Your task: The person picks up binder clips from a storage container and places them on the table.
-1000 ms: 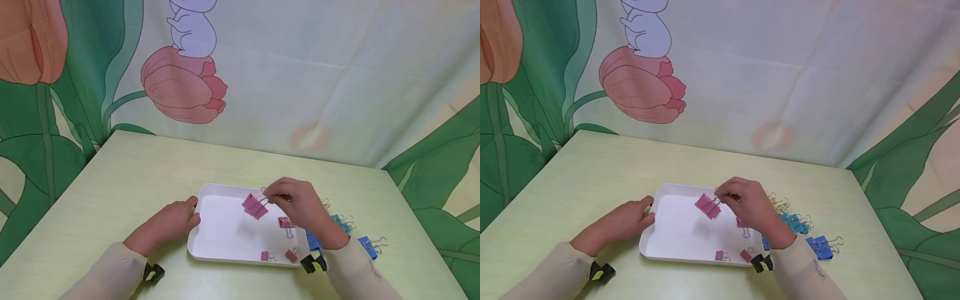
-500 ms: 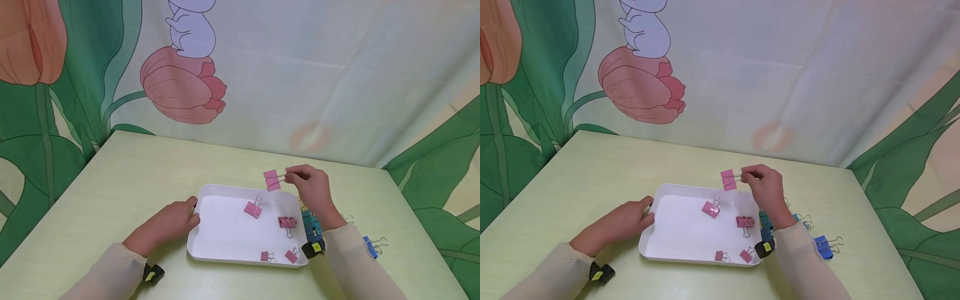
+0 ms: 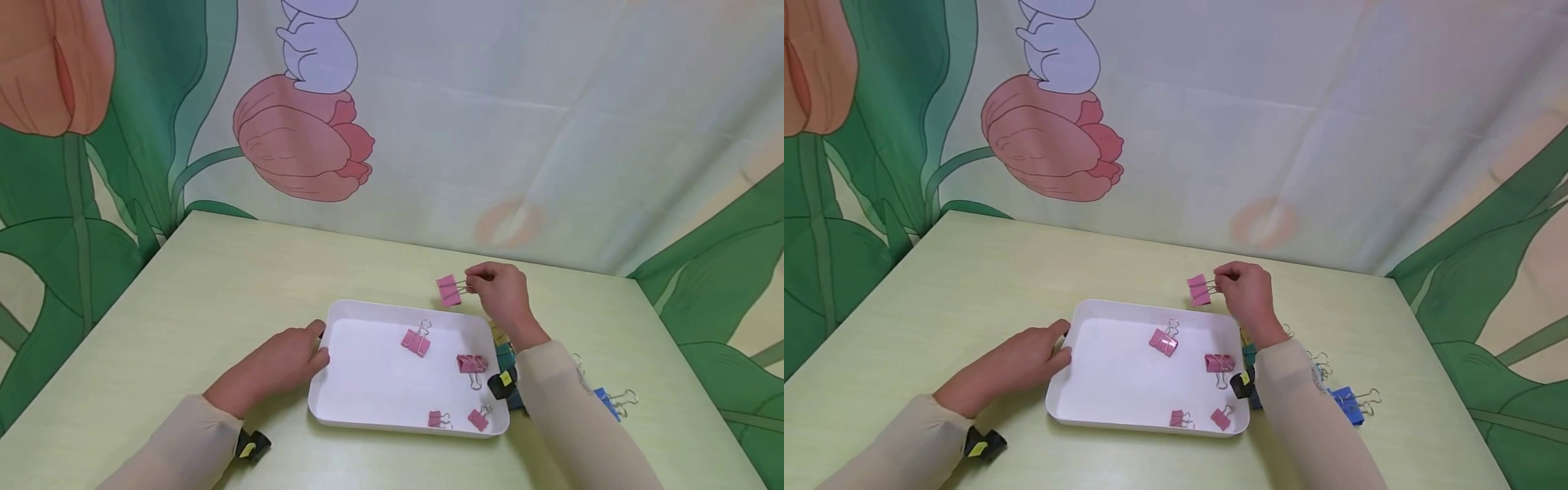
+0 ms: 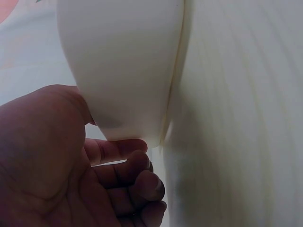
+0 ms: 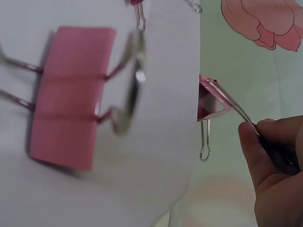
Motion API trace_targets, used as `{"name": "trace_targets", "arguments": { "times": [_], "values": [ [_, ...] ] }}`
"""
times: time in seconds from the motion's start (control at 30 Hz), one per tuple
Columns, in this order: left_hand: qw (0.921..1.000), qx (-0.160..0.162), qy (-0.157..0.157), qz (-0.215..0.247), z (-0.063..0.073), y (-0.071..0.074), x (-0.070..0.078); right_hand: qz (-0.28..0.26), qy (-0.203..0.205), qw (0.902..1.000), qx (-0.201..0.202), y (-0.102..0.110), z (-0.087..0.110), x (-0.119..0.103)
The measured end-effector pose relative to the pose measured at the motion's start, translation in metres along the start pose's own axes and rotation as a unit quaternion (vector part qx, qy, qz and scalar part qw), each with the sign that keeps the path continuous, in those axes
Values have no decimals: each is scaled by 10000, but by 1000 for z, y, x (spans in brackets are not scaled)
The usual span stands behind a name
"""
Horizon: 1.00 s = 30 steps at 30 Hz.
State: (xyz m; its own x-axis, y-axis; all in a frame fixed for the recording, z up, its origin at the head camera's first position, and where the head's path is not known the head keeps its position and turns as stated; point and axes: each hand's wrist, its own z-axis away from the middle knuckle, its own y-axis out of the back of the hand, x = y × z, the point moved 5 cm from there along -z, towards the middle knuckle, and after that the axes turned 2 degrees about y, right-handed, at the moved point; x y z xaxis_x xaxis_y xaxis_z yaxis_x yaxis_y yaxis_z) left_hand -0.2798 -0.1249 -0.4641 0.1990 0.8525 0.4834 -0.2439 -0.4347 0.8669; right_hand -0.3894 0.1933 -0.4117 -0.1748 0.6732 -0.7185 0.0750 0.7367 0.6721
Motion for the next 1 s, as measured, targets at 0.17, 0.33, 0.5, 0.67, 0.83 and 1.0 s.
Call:
{"name": "trace_targets", "arguments": {
  "times": [0.17,0.33,0.5,0.67,0.83,1.0],
  "values": [
    [10000,10,-18,33,1,0,1,256,-335,9988,-235,-2,-5,8],
    [10000,5,-19,46,0,-1,0,432,-574,9966,-397,-4,-7,12],
    [10000,8,11,50,0,0,-1,798,-625,9936,-497,-6,-8,11],
    [10000,-8,39,82,0,0,-1,1277,-571,9877,-696,-8,-10,13],
    [9999,-20,80,91,0,0,-1,1507,-404,9860,-590,-9,-11,14],
    [9999,-27,76,72,0,0,-1,1640,-198,9857,-331,-8,-10,10]
  ]
}}
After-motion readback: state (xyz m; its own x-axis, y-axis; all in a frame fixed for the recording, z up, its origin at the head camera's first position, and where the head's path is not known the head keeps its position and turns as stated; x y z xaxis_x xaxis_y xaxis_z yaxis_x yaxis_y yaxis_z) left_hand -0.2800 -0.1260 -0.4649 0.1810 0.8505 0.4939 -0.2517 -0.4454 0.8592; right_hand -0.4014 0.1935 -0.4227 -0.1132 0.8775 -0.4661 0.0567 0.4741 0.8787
